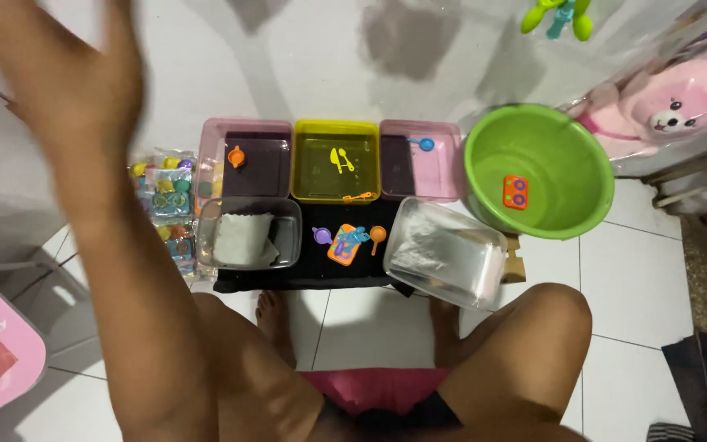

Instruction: Cleaning small plastic toys with a cloth and sorting them into small plastic bags and containers.

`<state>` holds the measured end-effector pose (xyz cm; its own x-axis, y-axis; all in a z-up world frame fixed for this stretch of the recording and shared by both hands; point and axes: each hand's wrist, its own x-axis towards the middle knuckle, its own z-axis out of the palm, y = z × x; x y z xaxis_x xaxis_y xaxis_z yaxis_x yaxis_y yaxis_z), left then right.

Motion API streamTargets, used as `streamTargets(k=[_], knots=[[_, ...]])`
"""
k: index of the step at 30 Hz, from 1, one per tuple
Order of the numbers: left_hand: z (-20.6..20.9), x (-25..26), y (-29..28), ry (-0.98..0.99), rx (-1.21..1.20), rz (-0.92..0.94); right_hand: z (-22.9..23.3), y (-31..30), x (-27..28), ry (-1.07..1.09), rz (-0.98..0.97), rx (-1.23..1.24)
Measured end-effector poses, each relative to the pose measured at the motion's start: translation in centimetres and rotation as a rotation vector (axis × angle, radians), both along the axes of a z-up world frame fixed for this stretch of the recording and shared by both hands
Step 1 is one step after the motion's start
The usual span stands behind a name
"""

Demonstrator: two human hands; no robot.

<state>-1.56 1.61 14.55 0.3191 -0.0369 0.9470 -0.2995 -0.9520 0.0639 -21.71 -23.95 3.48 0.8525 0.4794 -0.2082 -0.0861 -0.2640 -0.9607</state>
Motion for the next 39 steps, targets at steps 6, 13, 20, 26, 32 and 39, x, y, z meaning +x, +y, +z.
streamTargets(k=[6,13,20,26,32,39], knots=[[-11.0,-0.2,-7.5,0.453,-0.565,-0.243,-18.9,-12.9,18.7,-0.049,-0.05,-0.102],[-15.9,-1.7,-13.2,0.81,-0.295,-0.244,-27.7,-16.5,25.0,-0.434,0.213,-1.079],[-17.3,-2.4,-13.9,0.998,-0.219,-0.316,-23.8,-15.9,22.8,-0.776,0.126,-1.044],[-18.9,-2.3,-13.9,0.985,-0.254,-0.333,-23.7,-19.6,25.9,-0.496,-0.308,-0.512],[-18.5,-2.6,-16.2,1.129,-0.636,-0.626,-13.8,-19.0,25.2,0.064,-0.447,0.46],[-21.5,-1.0,-20.6,1.102,-1.102,-0.964,-9.4,-15.1,22.6,0.172,-0.301,0.721]])
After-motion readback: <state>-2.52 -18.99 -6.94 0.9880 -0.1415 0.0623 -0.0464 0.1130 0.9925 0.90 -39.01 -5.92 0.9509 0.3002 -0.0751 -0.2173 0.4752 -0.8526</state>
